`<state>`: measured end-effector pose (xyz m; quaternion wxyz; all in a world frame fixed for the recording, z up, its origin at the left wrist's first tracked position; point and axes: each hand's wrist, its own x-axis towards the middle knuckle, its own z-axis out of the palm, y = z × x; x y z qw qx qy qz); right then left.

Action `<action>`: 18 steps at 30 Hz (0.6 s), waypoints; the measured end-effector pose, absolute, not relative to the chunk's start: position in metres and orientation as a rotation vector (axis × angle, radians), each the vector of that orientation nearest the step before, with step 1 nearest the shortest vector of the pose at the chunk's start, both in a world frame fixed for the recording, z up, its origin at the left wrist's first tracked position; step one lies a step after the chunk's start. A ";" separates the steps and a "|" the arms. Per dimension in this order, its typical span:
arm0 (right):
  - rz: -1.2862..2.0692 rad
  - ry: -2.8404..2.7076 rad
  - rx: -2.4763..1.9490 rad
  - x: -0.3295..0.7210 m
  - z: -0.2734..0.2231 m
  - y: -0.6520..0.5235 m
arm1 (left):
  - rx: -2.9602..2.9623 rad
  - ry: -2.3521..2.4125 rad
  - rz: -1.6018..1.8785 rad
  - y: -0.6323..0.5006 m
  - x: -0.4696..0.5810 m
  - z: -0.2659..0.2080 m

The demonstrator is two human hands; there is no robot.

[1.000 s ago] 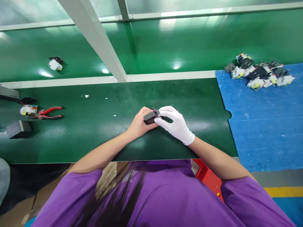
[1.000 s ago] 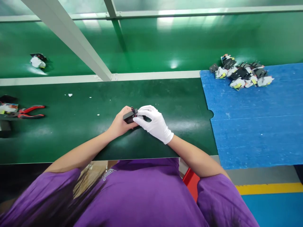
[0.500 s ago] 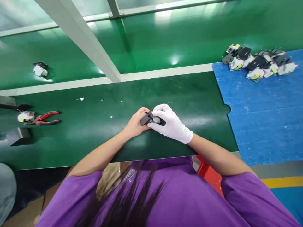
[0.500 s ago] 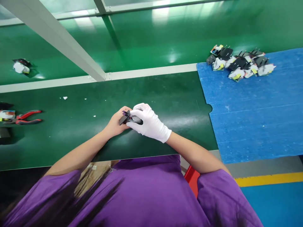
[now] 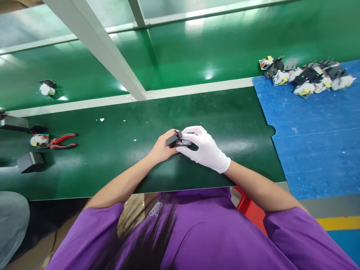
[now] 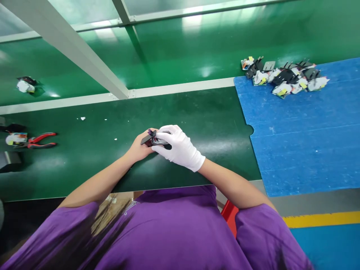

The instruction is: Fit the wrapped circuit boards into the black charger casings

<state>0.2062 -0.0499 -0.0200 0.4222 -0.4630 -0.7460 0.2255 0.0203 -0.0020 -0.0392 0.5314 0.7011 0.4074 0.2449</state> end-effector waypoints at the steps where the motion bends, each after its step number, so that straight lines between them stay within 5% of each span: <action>1: 0.575 -1.851 -1.161 0.206 -0.019 -0.050 | 1.678 0.980 0.589 -0.003 0.021 -0.038; 18: 0.865 -1.660 -1.324 0.215 -0.022 -0.049 | 1.829 0.920 0.457 -0.016 0.027 -0.037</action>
